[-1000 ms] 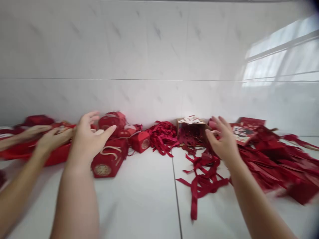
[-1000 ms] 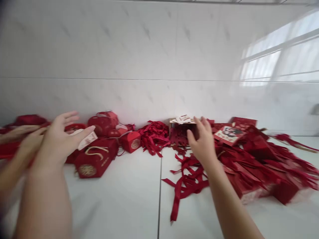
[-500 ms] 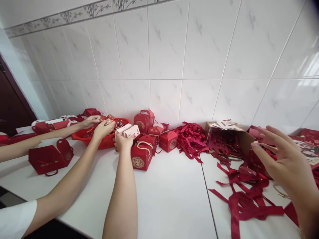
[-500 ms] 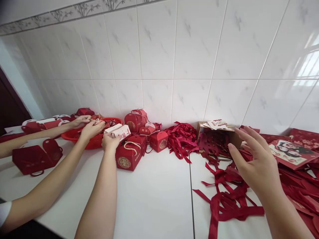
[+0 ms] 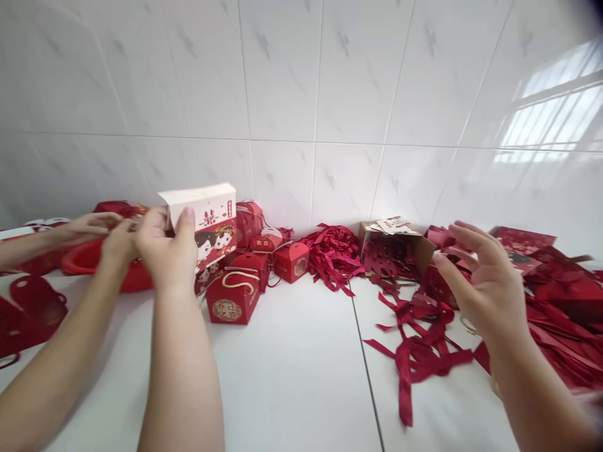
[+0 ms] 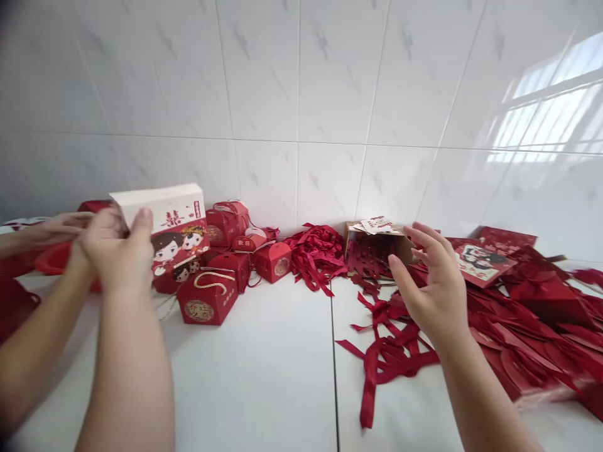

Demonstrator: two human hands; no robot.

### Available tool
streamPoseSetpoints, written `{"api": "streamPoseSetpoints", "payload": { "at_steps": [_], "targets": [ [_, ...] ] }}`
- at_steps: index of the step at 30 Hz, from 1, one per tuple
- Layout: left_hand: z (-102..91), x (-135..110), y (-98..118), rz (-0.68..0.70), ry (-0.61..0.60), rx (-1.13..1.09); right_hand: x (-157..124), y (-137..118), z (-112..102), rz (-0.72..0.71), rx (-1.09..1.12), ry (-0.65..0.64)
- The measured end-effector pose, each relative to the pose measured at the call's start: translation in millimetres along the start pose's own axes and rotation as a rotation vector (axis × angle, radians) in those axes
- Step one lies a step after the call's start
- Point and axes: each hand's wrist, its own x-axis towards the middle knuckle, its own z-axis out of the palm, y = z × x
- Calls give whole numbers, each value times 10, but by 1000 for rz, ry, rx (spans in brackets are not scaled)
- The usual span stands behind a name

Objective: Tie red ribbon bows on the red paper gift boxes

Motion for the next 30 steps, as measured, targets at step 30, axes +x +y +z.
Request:
{"api": "streamPoseSetpoints", "payload": {
  "at_steps": [30],
  "targets": [
    [846,-1270,1112,-443,-1015,-474,-98,-469,100,361,741,-319]
  ]
}}
